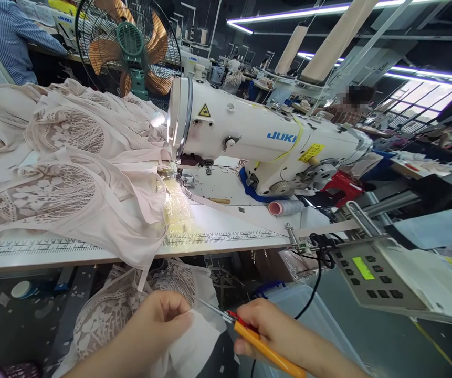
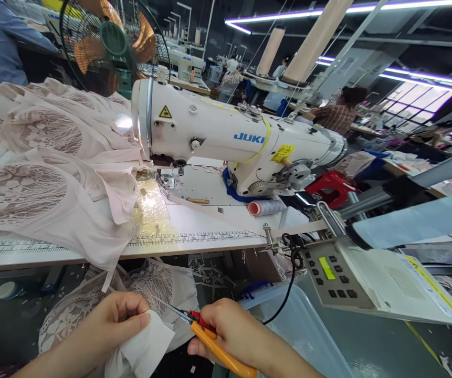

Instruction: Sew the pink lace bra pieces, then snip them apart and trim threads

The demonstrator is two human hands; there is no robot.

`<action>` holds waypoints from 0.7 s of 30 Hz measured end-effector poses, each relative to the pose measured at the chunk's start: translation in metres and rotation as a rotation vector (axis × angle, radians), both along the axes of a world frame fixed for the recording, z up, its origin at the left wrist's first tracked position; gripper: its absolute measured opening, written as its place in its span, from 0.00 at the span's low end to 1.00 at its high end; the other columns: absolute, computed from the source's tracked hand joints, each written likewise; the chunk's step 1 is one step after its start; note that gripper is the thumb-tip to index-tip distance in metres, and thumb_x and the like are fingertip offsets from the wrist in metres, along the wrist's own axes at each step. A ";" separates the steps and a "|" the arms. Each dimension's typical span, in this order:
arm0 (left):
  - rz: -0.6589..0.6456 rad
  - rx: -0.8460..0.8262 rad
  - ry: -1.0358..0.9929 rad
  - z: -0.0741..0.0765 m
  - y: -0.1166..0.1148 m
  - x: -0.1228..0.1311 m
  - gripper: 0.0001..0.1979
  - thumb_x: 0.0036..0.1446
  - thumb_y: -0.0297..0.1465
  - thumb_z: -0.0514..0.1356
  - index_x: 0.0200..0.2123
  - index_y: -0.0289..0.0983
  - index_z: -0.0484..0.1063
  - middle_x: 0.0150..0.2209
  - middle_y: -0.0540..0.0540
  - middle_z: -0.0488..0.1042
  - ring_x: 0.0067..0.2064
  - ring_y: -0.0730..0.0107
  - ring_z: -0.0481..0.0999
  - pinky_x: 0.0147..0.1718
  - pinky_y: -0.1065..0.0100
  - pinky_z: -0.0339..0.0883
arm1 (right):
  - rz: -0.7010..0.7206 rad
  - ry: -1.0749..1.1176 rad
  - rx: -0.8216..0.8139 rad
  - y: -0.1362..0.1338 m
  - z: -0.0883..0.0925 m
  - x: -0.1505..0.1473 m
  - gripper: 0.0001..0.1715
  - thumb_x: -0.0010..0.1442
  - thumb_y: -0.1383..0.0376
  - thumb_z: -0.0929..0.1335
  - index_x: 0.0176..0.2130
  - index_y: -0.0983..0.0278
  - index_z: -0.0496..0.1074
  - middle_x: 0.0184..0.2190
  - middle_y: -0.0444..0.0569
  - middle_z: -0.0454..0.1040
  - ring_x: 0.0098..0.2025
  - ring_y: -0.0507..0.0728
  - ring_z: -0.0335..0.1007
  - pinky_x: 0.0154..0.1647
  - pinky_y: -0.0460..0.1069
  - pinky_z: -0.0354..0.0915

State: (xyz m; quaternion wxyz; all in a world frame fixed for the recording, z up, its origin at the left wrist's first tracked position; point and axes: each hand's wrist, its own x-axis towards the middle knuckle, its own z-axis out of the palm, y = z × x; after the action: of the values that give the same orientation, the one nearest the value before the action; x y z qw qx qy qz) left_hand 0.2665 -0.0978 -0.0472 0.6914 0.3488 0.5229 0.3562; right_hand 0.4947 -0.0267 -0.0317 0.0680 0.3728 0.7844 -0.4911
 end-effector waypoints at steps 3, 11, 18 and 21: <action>-0.003 0.038 0.021 0.000 -0.001 -0.002 0.16 0.45 0.41 0.62 0.20 0.36 0.64 0.19 0.54 0.62 0.22 0.76 0.58 0.22 0.73 0.52 | -0.187 0.156 0.123 -0.004 0.004 -0.008 0.28 0.51 0.46 0.67 0.21 0.61 0.51 0.20 0.38 0.51 0.22 0.49 0.45 0.20 0.45 0.46; -0.035 0.334 0.339 0.001 -0.001 -0.007 0.14 0.56 0.37 0.55 0.23 0.36 0.71 0.23 0.48 0.72 0.28 0.67 0.70 0.28 0.70 0.64 | -0.273 0.468 0.350 -0.027 0.009 -0.049 0.22 0.54 0.58 0.67 0.20 0.61 0.50 0.19 0.38 0.51 0.21 0.50 0.47 0.21 0.45 0.49; -0.029 1.044 1.042 -0.056 -0.028 -0.003 0.50 0.51 0.36 0.61 0.67 0.35 0.31 0.65 0.33 0.54 0.63 0.45 0.57 0.56 0.52 0.59 | -0.544 0.566 0.234 -0.032 -0.009 -0.044 0.17 0.58 0.50 0.65 0.28 0.60 0.63 0.23 0.43 0.63 0.22 0.52 0.58 0.21 0.46 0.59; -0.037 1.026 1.248 -0.083 -0.041 -0.011 0.48 0.50 0.26 0.57 0.67 0.34 0.30 0.62 0.33 0.59 0.60 0.49 0.63 0.56 0.55 0.60 | -0.633 0.604 0.201 -0.033 -0.017 -0.026 0.17 0.58 0.46 0.65 0.34 0.55 0.67 0.25 0.47 0.69 0.24 0.58 0.67 0.21 0.51 0.64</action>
State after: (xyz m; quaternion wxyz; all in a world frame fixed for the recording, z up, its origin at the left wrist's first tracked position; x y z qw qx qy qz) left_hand 0.2554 -0.1386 -0.1301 0.0316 0.7659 0.5779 0.2801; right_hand 0.4685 -0.0602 -0.0491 -0.3543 0.4391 0.6601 -0.4959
